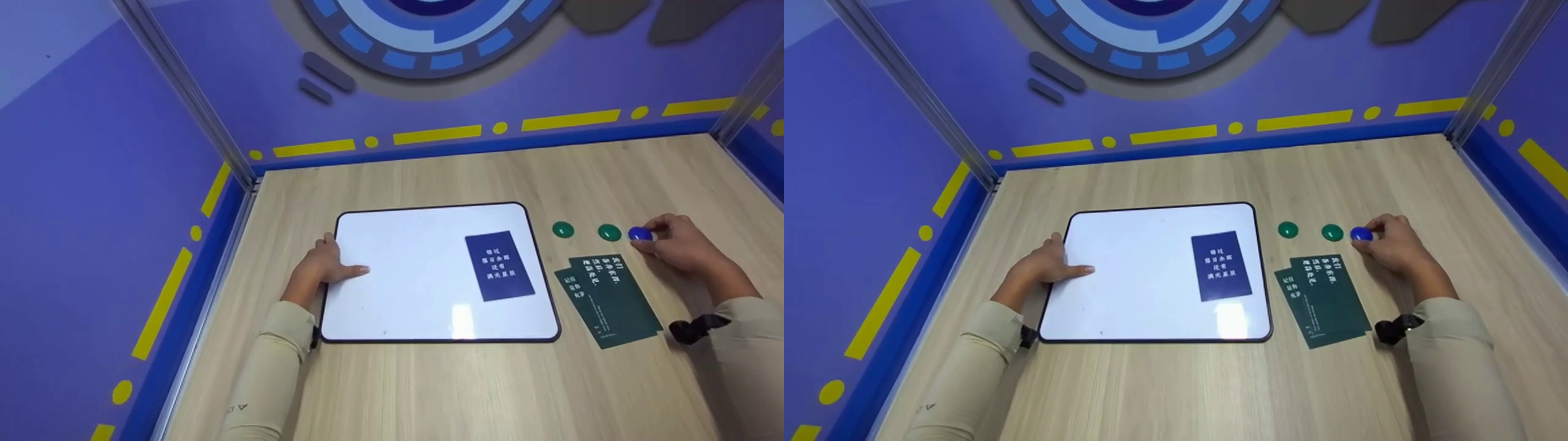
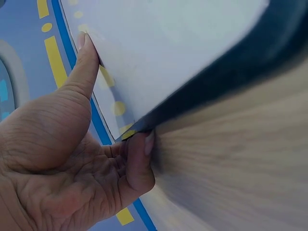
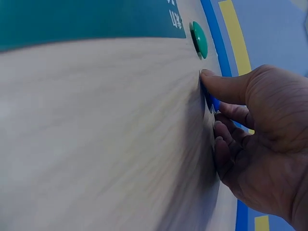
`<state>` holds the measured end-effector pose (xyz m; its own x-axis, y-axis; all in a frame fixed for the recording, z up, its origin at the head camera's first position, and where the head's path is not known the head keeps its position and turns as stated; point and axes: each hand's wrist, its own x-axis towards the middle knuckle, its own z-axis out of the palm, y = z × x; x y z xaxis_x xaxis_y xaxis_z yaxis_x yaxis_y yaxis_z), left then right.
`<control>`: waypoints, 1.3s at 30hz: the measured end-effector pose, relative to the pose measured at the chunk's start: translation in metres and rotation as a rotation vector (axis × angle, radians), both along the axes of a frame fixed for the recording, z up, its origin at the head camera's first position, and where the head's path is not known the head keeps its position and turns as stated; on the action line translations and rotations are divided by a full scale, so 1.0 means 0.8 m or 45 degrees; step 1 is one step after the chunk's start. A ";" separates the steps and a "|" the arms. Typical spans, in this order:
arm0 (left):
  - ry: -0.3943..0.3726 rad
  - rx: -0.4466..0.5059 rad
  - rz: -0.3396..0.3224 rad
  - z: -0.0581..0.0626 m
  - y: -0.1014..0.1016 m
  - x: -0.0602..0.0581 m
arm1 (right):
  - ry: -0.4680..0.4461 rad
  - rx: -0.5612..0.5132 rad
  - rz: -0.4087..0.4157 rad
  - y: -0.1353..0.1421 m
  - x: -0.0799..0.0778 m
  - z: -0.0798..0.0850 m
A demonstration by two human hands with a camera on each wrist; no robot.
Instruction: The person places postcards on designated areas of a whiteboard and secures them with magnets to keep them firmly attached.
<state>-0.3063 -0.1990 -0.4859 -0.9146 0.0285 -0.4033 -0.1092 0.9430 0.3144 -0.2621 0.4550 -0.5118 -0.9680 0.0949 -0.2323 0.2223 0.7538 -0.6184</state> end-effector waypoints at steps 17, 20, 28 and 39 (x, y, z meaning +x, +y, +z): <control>0.001 0.019 0.021 -0.005 -0.003 -0.005 | 0.111 -0.018 -0.026 -0.050 0.006 0.024; -0.001 0.026 0.031 -0.006 -0.003 -0.005 | 0.168 -0.015 0.015 -0.072 0.001 0.029; 0.015 0.029 0.028 -0.006 -0.002 -0.002 | 0.277 -0.045 0.145 -0.137 0.006 0.030; 0.009 0.020 0.023 -0.004 -0.002 0.000 | 0.275 -0.038 0.304 -0.213 -0.001 0.020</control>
